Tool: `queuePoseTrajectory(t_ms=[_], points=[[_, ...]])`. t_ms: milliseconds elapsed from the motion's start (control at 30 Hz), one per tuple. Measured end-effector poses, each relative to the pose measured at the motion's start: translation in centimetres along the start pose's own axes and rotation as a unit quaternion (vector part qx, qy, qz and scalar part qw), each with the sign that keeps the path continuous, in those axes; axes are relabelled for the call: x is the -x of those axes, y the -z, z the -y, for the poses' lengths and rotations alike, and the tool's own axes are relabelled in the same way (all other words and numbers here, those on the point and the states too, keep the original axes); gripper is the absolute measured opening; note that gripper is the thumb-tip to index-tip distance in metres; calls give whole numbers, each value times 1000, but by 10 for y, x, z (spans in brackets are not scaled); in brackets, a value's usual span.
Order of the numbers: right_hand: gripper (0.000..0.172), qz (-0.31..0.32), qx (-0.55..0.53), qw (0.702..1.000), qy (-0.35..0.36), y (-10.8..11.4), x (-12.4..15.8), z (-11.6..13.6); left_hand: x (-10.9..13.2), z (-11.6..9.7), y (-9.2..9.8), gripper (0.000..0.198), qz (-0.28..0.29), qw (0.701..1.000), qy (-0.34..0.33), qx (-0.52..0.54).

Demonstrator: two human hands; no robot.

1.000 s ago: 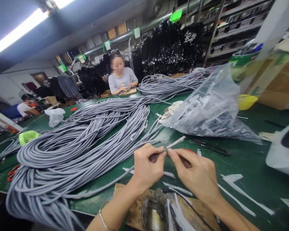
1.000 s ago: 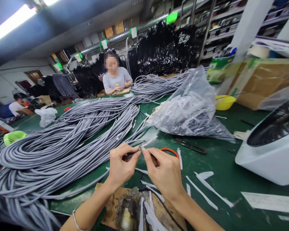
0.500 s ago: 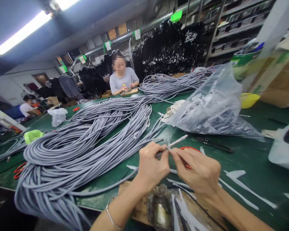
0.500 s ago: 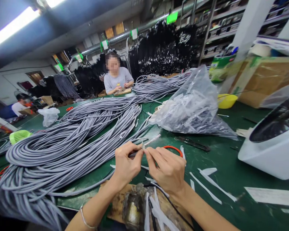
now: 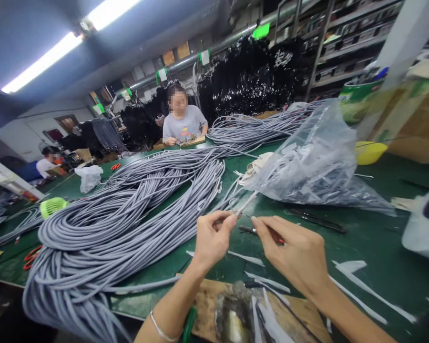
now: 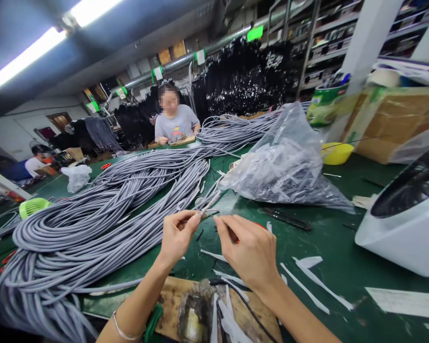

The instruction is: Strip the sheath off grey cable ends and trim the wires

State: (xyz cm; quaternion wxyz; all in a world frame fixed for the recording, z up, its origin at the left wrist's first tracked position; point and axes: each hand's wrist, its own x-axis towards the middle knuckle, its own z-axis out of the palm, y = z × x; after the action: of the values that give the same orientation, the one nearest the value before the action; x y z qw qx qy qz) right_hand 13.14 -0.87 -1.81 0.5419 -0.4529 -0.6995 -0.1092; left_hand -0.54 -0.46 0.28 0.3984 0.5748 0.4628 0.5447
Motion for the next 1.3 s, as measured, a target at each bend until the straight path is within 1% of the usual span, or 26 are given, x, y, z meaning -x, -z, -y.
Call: queuePoseTrajectory(t_ms=[167,267,400,467,567,633,733,767,800,833,900,967,1000,1067,1167,1300], points=[[29,1,12,1000,11,1,0,4,3,-1,-1,21,-2,999,-22,-37],[30,4,9,1000,18,2,0,5,5,0,-1,19,-1,997,-48,-63],[30,24,-42,999,-9,3,-2,6,8,0,-3,18,3,991,-88,-102],[27,24,-78,997,-11,3,-3,6,10,-1,-3,17,15,990,-84,-108],[19,-15,-103,994,43,3,-3,6,10,-3,-4,19,29,996,-38,-79],[17,-22,-118,988,95,5,0,11,6,-2,-3,21,15,998,-10,-53],[16,24,-174,965,193,6,6,23,-5,2,0,27,-33,999,33,-15],[15,34,-189,958,215,5,8,26,-8,3,1,31,-39,998,51,7],[14,33,-190,958,211,5,10,28,-11,4,2,36,-32,996,69,36],[13,15,-177,966,186,4,10,29,-12,4,3,40,-13,994,84,70],[12,-20,-121,986,115,1,8,24,-11,1,4,46,36,986,105,126],[12,-31,-66,996,60,-1,5,16,-7,-2,4,49,71,979,115,152],[13,-31,-49,997,44,-1,4,12,-5,-4,3,49,80,978,117,154],[15,-32,-30,999,30,-1,1,8,-1,-7,2,48,90,978,114,150],[14,-47,-15,998,27,-1,-1,7,1,-8,1,46,100,981,98,133],[12,-40,-7,999,27,1,-1,9,2,-7,1,45,104,987,73,102]])
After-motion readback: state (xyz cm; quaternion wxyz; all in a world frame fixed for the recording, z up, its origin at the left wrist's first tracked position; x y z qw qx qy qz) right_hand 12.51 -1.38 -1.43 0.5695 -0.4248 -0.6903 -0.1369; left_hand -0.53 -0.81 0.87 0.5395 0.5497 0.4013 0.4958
